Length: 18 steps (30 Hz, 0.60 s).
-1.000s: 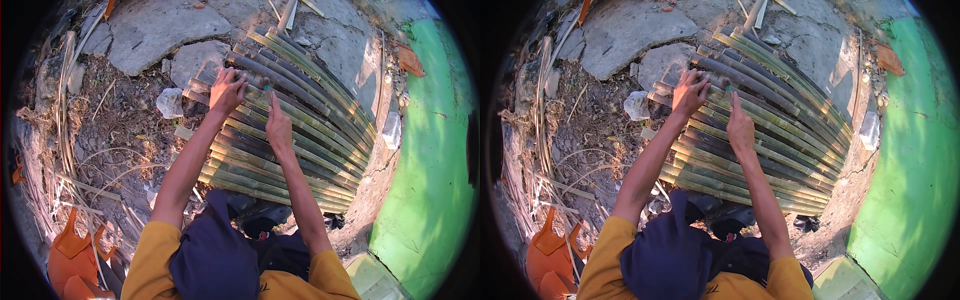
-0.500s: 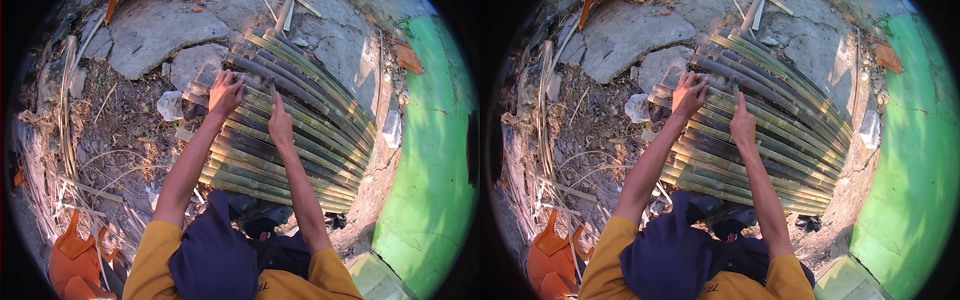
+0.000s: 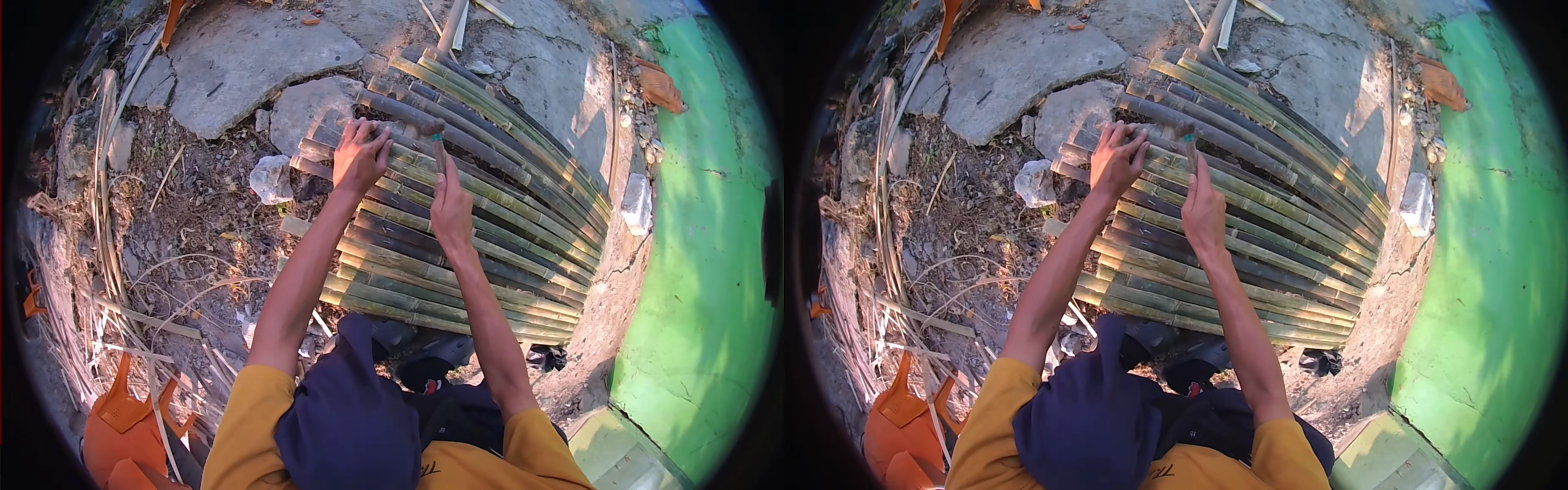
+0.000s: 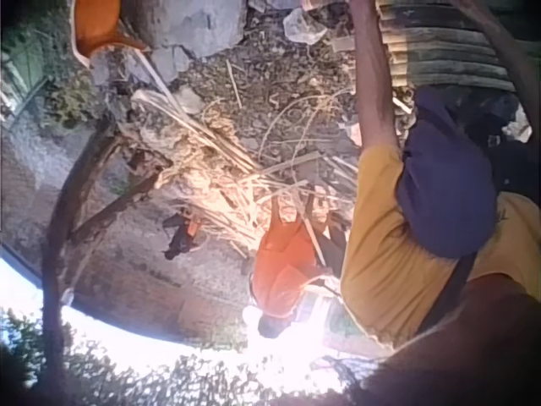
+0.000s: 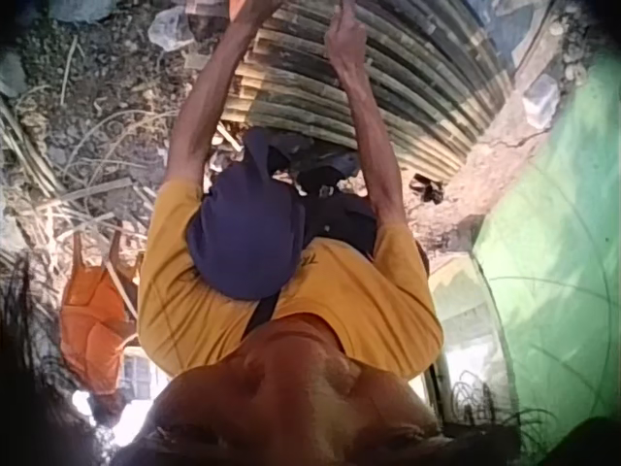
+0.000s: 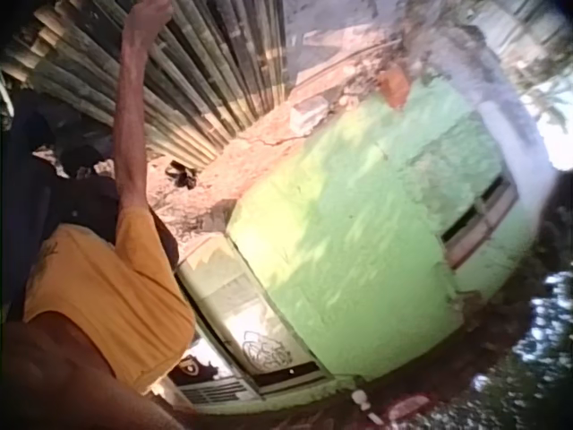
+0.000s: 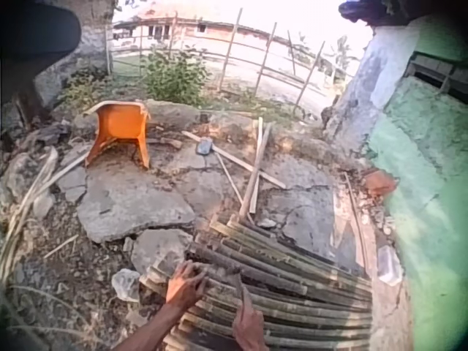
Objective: The person aligns bamboo strips into a parallel mat and hammers small nails into the ends to secure them.
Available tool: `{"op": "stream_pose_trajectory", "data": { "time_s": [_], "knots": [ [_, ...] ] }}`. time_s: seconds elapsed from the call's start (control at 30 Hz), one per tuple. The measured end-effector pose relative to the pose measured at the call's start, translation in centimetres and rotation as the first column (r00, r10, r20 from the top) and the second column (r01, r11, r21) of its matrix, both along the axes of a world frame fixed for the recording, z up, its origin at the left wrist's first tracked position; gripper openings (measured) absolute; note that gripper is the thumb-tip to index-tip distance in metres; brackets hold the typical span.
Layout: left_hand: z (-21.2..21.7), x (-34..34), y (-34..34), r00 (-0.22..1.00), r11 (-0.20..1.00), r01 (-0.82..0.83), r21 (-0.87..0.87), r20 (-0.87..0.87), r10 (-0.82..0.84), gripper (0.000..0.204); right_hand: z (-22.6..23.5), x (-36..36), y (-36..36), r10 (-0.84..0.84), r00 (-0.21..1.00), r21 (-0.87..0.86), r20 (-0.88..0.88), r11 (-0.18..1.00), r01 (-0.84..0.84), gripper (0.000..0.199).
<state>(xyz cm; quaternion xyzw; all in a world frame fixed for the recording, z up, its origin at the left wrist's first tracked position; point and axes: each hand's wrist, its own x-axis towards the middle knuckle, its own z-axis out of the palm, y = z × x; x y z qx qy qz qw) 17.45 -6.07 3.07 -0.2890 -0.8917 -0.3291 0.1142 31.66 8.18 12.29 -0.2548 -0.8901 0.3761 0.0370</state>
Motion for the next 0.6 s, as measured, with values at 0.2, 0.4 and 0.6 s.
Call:
{"op": "stream_pose_trajectory", "data": {
  "time_s": [0.2, 0.4, 0.6],
  "knots": [
    [1.1, -0.1, 1.6, 1.0, 0.999, 0.014, 0.035, 0.016, -0.014, 0.025, -2.8, 1.7, 1.2, -0.008, 0.99, 0.11, -0.142, 0.994, 0.023, 0.047],
    [0.0, 0.2, 0.5, 1.0, 1.0, 0.002, 0.028, -0.001, -0.002, 0.024, -1.6, 0.3, 0.6, 0.003, 0.995, 0.007, -0.098, 1.0, -0.003, 0.046],
    [1.4, 0.0, 1.6, 1.0, 1.0, 0.018, 0.015, 0.02, -0.018, 0.024, -2.6, 0.4, 0.5, -0.033, 0.985, 0.07, -0.171, 0.996, 0.045, 0.046]
  ]
}}
